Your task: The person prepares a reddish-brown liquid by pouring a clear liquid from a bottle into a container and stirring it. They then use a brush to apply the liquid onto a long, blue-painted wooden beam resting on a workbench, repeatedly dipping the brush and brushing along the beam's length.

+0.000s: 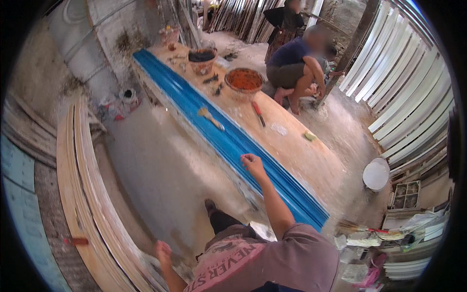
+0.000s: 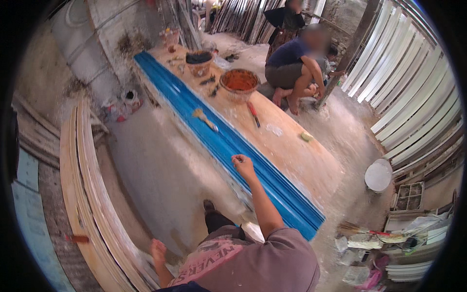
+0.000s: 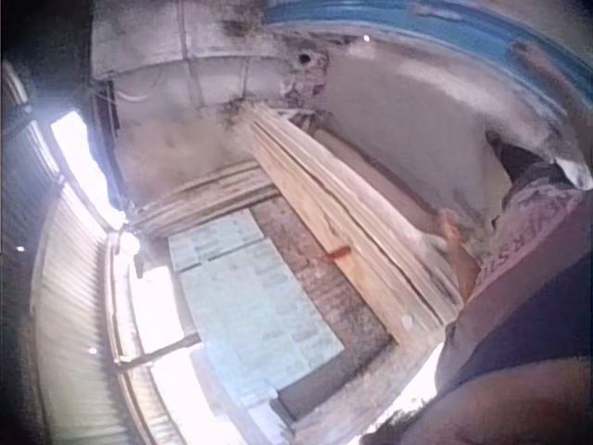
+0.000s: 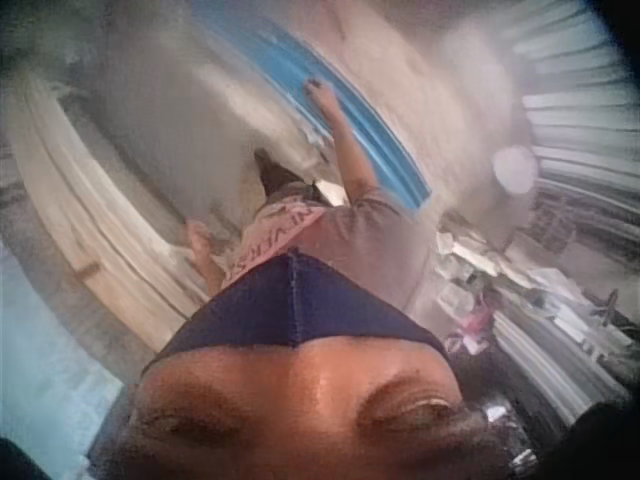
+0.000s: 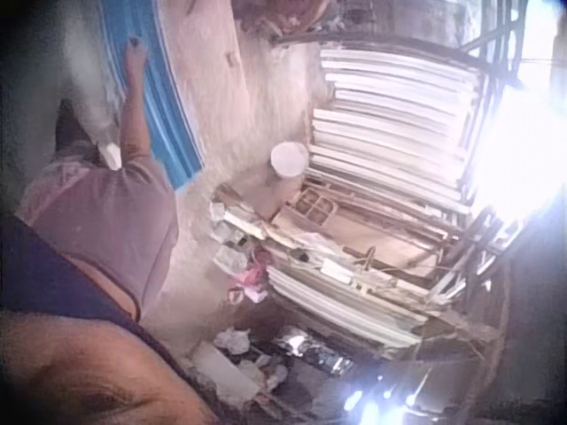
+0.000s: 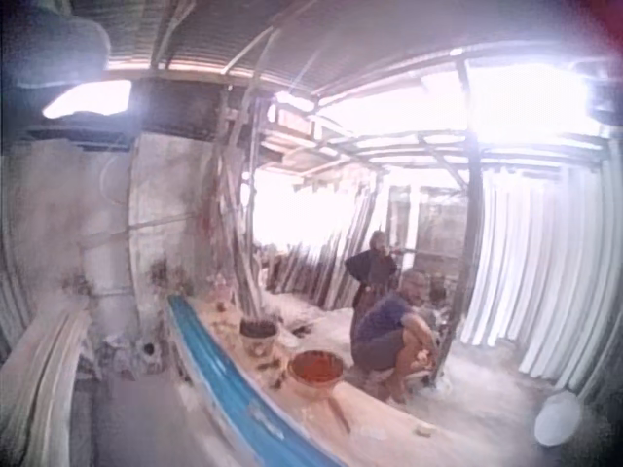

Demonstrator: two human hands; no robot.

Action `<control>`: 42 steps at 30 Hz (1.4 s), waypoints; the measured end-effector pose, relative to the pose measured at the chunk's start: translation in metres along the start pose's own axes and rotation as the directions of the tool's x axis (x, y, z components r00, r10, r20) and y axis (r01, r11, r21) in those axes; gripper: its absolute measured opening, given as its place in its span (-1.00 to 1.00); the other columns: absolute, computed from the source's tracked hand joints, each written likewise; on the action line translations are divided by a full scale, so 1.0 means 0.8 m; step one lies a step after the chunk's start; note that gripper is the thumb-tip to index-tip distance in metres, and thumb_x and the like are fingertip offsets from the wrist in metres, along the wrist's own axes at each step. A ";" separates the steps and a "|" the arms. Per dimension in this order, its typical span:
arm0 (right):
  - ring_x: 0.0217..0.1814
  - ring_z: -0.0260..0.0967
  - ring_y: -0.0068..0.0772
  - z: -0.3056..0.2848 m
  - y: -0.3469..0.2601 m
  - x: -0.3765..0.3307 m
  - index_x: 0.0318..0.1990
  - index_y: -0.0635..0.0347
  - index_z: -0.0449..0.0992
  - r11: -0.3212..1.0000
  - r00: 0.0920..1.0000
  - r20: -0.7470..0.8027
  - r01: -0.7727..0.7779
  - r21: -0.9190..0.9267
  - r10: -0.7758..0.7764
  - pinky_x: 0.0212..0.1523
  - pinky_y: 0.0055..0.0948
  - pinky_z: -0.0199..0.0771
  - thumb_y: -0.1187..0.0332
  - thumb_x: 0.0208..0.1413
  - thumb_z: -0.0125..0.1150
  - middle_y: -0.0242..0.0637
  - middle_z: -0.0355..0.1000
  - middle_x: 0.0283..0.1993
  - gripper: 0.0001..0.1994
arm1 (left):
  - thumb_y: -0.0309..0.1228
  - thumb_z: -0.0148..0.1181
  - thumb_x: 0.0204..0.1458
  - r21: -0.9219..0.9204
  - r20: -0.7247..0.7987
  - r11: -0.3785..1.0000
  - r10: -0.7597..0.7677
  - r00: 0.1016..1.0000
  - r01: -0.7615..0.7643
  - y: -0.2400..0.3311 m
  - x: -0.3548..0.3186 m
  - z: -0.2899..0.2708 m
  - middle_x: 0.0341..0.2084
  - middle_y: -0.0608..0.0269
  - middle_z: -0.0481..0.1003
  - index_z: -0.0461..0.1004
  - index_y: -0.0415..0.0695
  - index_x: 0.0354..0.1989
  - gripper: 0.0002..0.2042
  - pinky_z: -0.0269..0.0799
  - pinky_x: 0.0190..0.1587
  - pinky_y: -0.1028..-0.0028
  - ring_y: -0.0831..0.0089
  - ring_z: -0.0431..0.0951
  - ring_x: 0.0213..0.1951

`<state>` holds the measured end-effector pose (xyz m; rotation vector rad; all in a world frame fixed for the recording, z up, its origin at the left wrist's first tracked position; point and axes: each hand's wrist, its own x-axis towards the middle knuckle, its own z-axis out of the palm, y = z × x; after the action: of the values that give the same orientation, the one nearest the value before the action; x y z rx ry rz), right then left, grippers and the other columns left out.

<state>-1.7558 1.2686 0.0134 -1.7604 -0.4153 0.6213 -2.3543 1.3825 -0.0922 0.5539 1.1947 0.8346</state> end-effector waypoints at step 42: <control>-0.29 0.37 -0.59 0.633 -0.382 0.924 0.11 0.31 0.44 0.828 0.834 -0.552 0.304 0.471 0.008 -0.19 -0.57 0.42 0.35 0.23 0.17 -0.37 0.43 -0.29 -0.66 | -0.18 0.07 0.20 0.861 0.204 0.497 -0.148 0.968 -0.105 0.685 1.293 0.475 -0.12 0.27 0.52 0.44 -0.11 0.08 -0.64 0.44 -0.07 0.31 0.39 0.51 -0.09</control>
<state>-1.4607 2.1665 0.0648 -1.2495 0.0242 0.0814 -1.9961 2.5577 -0.1616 1.4423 1.3290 0.0273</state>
